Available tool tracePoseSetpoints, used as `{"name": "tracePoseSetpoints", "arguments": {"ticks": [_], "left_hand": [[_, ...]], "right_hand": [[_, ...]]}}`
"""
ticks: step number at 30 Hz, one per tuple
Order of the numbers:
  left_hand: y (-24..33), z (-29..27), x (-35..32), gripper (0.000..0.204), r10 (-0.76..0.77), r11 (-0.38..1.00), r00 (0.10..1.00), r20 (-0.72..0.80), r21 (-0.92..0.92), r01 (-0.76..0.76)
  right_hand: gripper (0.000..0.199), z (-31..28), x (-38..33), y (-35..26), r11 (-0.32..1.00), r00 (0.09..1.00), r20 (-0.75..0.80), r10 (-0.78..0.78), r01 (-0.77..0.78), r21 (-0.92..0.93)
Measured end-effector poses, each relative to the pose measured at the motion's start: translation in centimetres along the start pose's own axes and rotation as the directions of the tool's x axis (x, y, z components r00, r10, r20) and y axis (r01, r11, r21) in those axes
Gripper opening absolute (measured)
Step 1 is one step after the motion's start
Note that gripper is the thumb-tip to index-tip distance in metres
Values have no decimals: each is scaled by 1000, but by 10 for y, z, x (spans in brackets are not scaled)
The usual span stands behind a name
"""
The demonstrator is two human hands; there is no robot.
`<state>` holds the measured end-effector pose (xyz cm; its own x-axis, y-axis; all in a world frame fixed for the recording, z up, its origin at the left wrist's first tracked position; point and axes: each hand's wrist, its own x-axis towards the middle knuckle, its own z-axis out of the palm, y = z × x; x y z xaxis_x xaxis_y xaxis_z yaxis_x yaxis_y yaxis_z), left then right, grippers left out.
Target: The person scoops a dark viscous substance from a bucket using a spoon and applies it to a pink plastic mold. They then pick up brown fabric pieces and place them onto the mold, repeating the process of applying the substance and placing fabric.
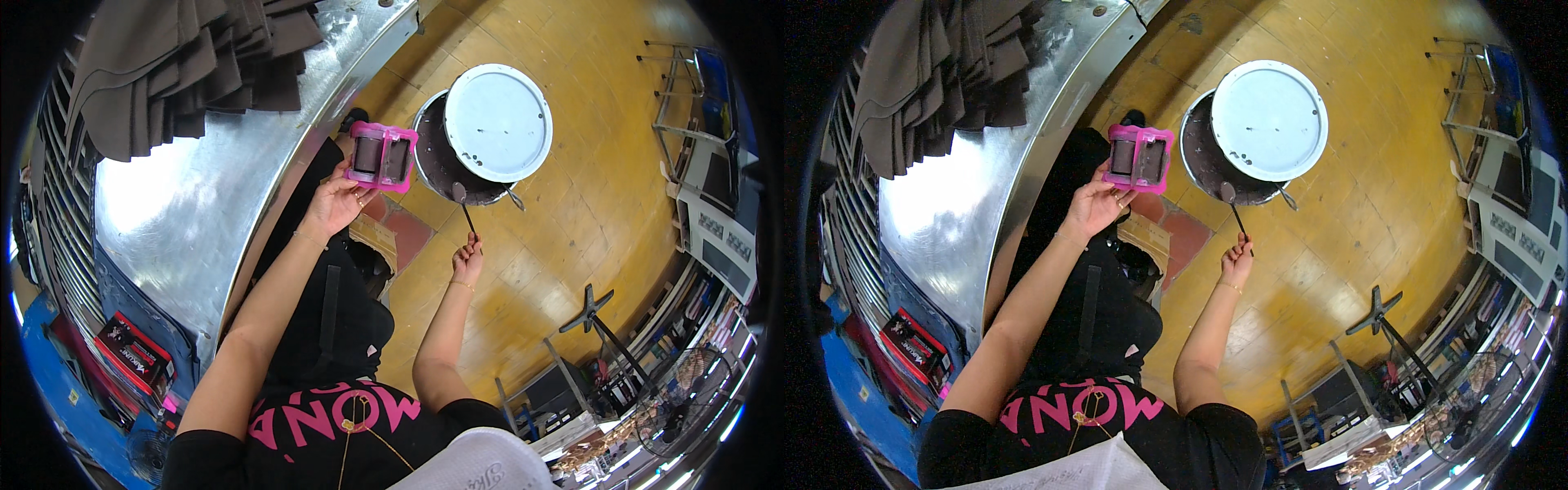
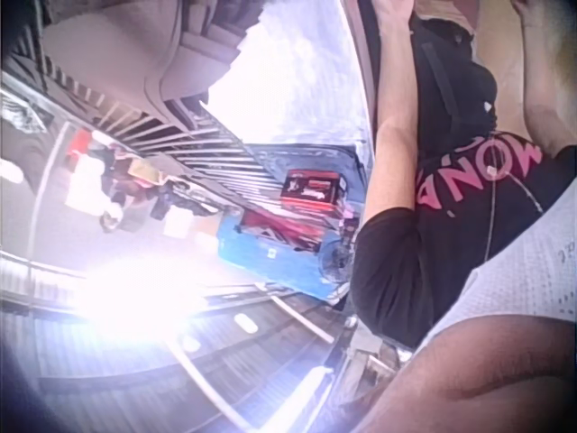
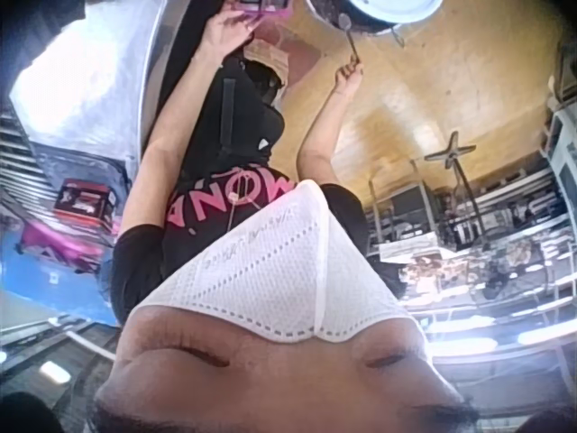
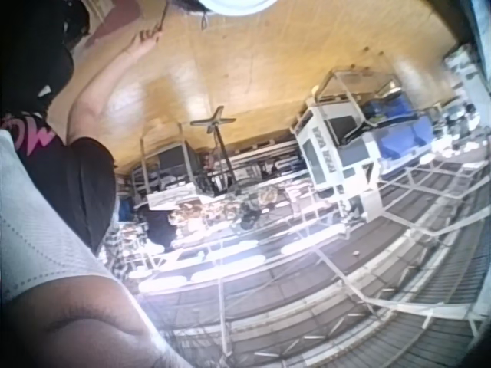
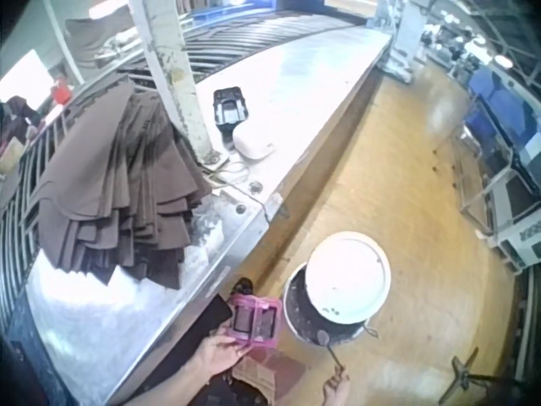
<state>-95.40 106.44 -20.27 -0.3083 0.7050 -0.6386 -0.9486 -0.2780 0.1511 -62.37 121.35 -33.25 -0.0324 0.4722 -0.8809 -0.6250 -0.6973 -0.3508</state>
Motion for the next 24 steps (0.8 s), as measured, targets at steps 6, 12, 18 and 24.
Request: {"name": "tracePoseSetpoints", "arguments": {"ticks": [6, 12, 18, 24], "left_hand": [[-2, 5, -3, 55, -23, 999, 1000, -12, 22, 23], [-5, 8, -5, 56, -36, 998, 999, -28, 44, 37], [-10, 5, -5, 58, -56, 998, 998, 30, 32, 55], [-19, 24, -8, 60, -73, 997, 994, 83, -13, 74]], "right_hand": [[29, -27, -4, 3, 997, 996, -87, 13, -7, 76], [29, -45, -12, -1, 996, 996, -86, 0, 8, 86], [26, -27, -36, -19, 999, 999, 16, -38, 38, 9], [25, 76, -111, -60, 943, 918, 344, -195, 272, -192]]}}
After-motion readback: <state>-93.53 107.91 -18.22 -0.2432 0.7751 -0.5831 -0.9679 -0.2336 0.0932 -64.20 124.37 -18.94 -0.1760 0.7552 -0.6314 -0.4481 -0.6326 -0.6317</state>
